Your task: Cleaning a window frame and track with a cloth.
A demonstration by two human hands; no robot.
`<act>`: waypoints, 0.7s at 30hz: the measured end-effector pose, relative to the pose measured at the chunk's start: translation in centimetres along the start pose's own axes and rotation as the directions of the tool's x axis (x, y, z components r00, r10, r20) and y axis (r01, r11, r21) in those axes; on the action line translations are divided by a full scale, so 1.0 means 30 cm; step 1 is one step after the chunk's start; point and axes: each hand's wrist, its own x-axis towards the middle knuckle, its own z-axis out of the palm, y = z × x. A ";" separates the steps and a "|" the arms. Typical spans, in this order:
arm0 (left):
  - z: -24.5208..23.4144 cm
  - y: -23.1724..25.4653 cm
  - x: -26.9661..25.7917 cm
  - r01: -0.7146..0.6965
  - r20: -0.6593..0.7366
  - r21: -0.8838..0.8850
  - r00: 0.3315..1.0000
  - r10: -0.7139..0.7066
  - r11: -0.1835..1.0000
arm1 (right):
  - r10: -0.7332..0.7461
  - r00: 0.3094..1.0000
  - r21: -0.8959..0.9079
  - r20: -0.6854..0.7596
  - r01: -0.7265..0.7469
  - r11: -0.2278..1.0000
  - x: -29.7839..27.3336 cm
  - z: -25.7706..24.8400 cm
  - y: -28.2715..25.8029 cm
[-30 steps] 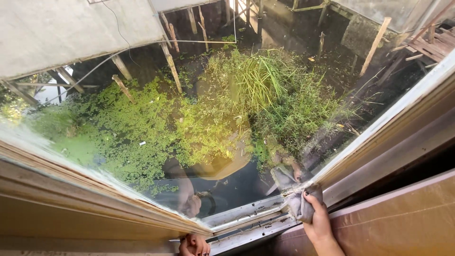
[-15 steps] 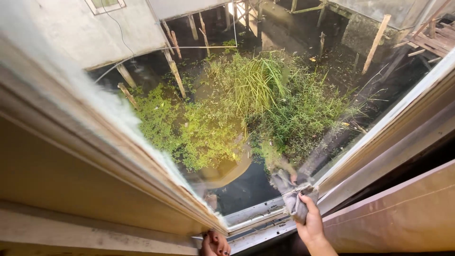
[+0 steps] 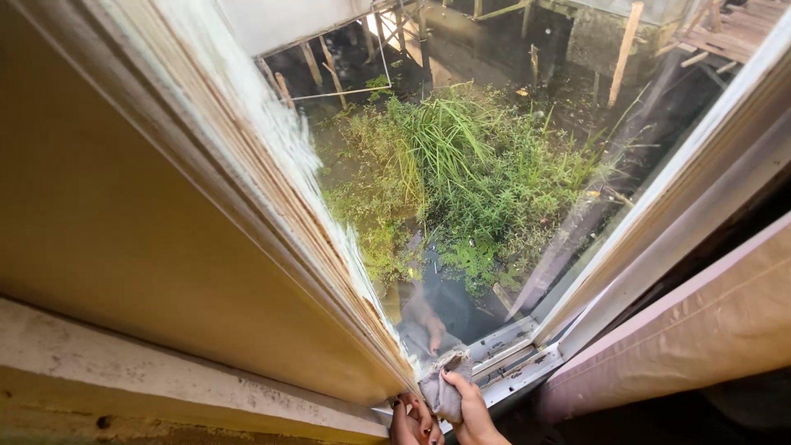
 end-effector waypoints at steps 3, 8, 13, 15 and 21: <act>-0.056 0.017 0.013 0.072 -0.048 0.009 0.996 -0.071 0.997 | 0.014 1.000 0.030 -0.026 -0.013 0.999 0.004 0.018 0.029; -0.157 0.013 0.068 0.016 0.265 0.029 0.964 -0.023 0.999 | -0.037 0.999 0.040 -0.020 0.038 0.998 -0.022 0.020 -0.043; -0.163 0.029 0.094 -0.085 0.498 0.027 0.865 0.061 0.996 | -0.139 0.990 0.035 -0.031 0.140 0.989 -0.032 -0.013 -0.186; -0.177 0.033 0.109 -0.081 0.583 0.010 0.810 0.060 0.997 | -0.246 0.969 0.081 0.013 0.244 0.966 0.001 -0.066 -0.262; -0.278 0.011 0.208 -0.079 0.775 -0.061 0.625 0.097 0.995 | -0.299 0.950 0.178 -0.087 0.310 0.934 0.040 -0.187 -0.602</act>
